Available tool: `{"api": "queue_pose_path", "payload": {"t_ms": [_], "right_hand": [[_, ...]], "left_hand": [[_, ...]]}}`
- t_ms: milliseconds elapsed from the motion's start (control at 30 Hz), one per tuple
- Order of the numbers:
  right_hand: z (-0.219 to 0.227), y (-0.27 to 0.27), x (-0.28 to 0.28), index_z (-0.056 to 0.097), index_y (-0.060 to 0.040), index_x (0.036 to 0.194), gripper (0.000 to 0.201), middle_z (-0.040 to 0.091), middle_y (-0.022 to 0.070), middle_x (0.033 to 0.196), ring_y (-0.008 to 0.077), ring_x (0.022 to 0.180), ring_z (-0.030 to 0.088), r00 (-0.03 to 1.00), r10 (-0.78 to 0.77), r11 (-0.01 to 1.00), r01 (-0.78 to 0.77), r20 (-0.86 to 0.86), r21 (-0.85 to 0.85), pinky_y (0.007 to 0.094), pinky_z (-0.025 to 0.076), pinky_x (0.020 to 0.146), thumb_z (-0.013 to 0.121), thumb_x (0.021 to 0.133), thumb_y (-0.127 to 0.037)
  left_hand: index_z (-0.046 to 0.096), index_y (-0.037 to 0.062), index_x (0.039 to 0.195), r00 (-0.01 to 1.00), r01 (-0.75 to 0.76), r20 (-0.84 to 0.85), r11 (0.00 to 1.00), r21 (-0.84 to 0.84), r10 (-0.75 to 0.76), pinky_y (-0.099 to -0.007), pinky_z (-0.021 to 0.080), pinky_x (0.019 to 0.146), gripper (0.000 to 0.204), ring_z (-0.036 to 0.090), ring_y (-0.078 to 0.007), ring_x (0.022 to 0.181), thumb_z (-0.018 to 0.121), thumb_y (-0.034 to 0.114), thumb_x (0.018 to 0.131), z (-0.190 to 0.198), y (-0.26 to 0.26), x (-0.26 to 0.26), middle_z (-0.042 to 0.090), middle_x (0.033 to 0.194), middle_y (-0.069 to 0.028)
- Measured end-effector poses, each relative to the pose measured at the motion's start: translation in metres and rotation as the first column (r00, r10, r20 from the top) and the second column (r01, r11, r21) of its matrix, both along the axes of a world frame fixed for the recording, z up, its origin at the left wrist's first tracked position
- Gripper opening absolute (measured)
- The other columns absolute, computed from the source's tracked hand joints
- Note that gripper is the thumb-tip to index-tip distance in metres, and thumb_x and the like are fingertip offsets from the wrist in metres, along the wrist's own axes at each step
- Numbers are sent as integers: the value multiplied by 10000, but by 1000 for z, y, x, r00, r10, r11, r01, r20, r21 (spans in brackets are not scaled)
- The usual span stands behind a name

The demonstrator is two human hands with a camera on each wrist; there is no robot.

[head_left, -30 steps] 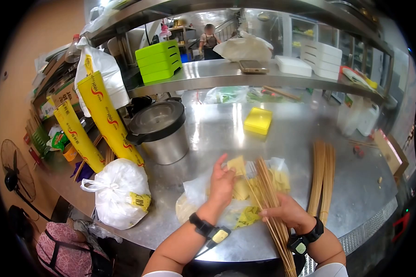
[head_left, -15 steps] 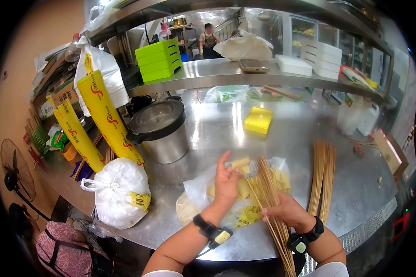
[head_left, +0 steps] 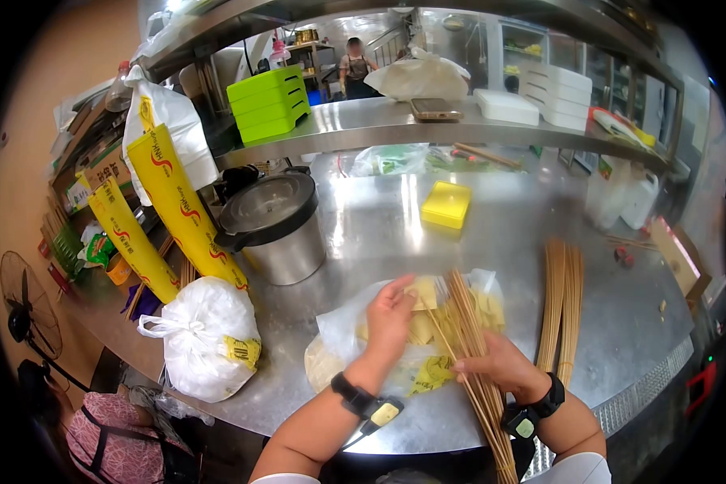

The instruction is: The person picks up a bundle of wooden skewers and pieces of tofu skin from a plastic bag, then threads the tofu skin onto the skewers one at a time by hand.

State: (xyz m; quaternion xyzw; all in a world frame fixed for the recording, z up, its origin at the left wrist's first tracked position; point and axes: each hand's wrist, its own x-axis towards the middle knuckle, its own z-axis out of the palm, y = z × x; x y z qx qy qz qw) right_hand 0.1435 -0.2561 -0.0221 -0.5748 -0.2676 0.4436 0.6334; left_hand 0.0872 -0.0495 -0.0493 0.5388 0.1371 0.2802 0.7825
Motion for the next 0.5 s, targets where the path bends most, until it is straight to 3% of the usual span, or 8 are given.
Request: {"api": "queue_pose_path", "payload": {"t_ms": [67,267,500], "right_hand": [[1,0,-1,513,9,1089,321,603,63,878,156,727,627,1000,-7,1000,7,0,0,276,531,672,682,817,8],[5,0,-3,513,13,1079,302,600,58,868,155,725,626,1000,-29,1000,29,-8,11,271,529,674,667,819,16],[4,0,-2,517,14,1071,289,606,63,859,156,714,626,999,-39,999,39,23,11,270,525,665,659,819,16]], "left_hand": [[559,20,1217,1000,-21,11,999,-39,21,-274,513,818,305,620,-134,924,560,41,912,-1,-1,1,646,996,-73],[533,10,1256,984,-122,-130,992,33,125,-286,502,831,328,603,-126,951,538,54,931,4,-20,-2,630,1055,-59],[493,1,1297,991,-130,-46,991,-38,128,-289,498,841,365,596,-129,952,524,45,936,1,-37,-5,620,1068,-66]]}}
